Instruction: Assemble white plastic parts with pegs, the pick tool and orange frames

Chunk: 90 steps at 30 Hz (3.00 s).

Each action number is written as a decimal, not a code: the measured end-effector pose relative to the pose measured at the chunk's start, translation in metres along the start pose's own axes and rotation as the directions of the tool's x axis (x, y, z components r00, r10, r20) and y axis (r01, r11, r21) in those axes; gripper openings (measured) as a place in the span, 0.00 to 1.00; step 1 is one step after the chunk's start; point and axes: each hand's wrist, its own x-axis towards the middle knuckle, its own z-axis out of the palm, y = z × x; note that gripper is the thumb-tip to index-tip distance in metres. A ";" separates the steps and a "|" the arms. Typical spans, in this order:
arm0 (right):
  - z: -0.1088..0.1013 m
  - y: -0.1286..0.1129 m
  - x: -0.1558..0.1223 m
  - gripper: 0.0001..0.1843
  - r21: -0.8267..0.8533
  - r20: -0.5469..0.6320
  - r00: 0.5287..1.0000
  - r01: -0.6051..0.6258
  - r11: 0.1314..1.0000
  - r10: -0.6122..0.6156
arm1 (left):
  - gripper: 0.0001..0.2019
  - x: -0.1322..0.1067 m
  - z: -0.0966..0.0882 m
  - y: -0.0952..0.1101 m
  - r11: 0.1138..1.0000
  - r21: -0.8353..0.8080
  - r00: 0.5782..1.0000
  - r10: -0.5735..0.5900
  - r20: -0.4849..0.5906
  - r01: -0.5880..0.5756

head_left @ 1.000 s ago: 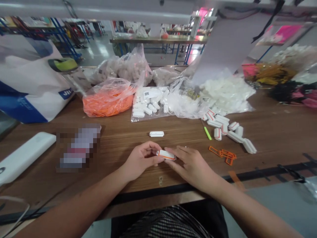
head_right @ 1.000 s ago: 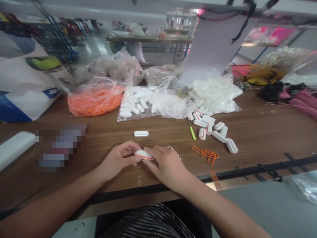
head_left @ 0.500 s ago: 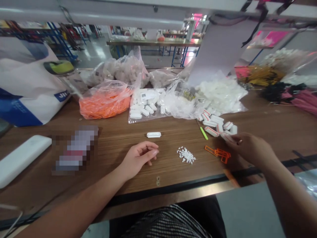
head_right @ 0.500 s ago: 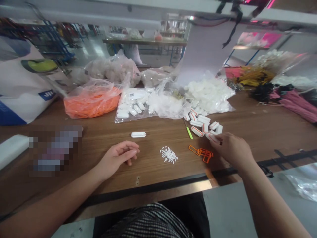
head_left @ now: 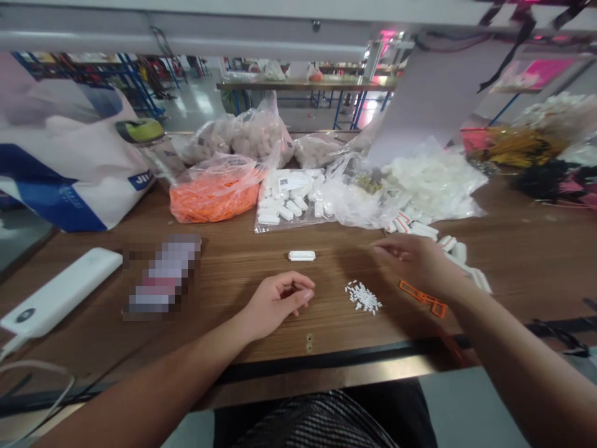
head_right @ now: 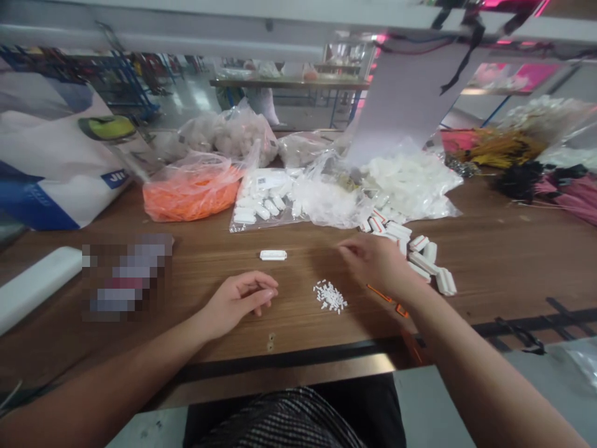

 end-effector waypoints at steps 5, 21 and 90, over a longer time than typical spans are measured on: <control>0.047 -0.034 0.065 0.17 -0.022 0.220 0.975 0.000 1.000 0.005 | 0.09 -0.005 -0.001 -0.001 0.997 0.083 0.999 -0.014 0.043 0.011; 0.109 -0.036 0.176 0.17 -0.187 0.227 0.950 -0.171 0.967 0.212 | 0.09 -0.003 0.000 0.001 0.997 0.045 0.998 -0.061 0.025 0.060; 0.037 -0.079 -0.021 0.10 0.210 0.038 0.971 0.223 0.952 -0.236 | 0.12 -0.008 -0.007 0.010 0.654 0.692 0.947 0.284 0.149 -0.305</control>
